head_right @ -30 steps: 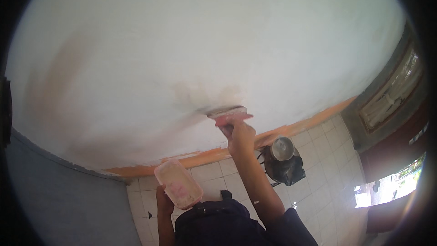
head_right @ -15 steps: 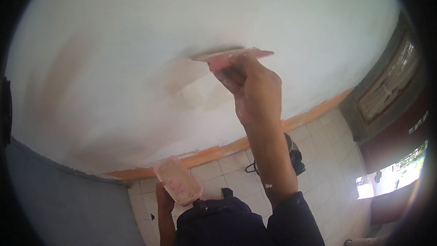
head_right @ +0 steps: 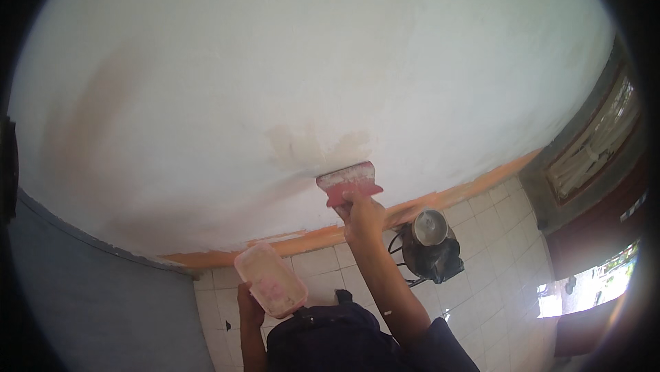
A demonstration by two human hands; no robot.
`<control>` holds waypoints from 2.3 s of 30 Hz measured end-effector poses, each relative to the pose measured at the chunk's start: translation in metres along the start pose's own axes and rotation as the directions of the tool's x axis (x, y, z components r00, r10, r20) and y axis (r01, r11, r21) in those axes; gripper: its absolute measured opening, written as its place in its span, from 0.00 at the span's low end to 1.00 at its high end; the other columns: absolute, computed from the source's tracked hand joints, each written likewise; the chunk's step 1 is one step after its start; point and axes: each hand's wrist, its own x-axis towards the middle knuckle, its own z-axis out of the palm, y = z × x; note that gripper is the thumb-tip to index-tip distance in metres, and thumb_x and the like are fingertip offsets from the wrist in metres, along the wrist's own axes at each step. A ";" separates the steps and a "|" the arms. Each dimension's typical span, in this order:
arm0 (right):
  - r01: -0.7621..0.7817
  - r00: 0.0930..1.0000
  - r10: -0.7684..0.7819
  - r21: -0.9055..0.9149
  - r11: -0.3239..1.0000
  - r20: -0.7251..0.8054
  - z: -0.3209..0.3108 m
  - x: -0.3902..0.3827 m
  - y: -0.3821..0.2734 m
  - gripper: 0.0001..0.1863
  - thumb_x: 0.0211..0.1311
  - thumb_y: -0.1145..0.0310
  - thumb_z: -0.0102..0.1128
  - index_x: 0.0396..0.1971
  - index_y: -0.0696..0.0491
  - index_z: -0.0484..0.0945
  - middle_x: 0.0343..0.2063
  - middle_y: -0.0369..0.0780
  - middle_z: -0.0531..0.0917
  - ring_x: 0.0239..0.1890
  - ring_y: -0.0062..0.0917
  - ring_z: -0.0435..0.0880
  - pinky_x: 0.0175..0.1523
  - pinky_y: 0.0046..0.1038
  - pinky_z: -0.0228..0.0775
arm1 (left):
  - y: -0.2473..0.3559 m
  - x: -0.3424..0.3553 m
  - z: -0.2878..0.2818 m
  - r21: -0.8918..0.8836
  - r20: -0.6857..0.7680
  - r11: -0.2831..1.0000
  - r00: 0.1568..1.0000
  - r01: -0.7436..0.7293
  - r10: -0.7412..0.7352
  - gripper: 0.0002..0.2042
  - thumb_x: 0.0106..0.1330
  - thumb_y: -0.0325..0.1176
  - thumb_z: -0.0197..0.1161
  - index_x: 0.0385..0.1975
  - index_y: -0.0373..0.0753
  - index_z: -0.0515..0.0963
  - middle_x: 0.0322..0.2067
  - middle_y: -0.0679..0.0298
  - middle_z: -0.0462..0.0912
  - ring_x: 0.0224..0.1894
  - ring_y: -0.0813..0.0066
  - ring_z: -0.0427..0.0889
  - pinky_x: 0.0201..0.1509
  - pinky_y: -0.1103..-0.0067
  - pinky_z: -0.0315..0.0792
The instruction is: The person applies white plaster to a wall using a red putty knife. The person repeatedly scrapes plaster from a pink plastic container and spreads it onto the wall surface with the tool.
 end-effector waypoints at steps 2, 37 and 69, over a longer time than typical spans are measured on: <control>0.035 0.999 -0.037 0.035 0.999 0.038 0.017 -0.007 -0.011 0.10 0.52 0.82 0.54 0.35 0.69 0.70 0.36 0.48 0.77 0.38 0.36 0.82 0.45 0.35 0.81 | 0.001 -0.003 -0.002 -0.011 0.015 1.000 1.000 -0.006 0.006 0.29 0.60 0.47 0.50 0.58 0.33 0.64 0.52 0.54 0.74 0.54 0.58 0.75 0.58 0.63 0.69; 0.123 0.975 -0.116 -0.027 0.992 0.189 0.104 -0.053 -0.007 0.10 0.60 0.77 0.49 0.37 0.67 0.74 0.37 0.49 0.81 0.40 0.36 0.83 0.51 0.35 0.78 | 0.045 -0.012 -0.049 -0.040 0.018 0.998 0.999 -0.045 0.045 0.29 0.60 0.46 0.49 0.58 0.33 0.64 0.51 0.53 0.74 0.53 0.57 0.75 0.58 0.64 0.70; 0.268 0.955 -0.257 -0.057 0.962 0.151 0.113 -0.063 -0.055 0.09 0.60 0.76 0.50 0.32 0.69 0.73 0.33 0.51 0.81 0.35 0.38 0.84 0.49 0.33 0.80 | 0.030 -0.016 -0.045 -0.059 0.054 0.995 0.995 -0.081 0.084 0.29 0.60 0.47 0.49 0.57 0.34 0.65 0.50 0.54 0.75 0.52 0.57 0.76 0.57 0.64 0.71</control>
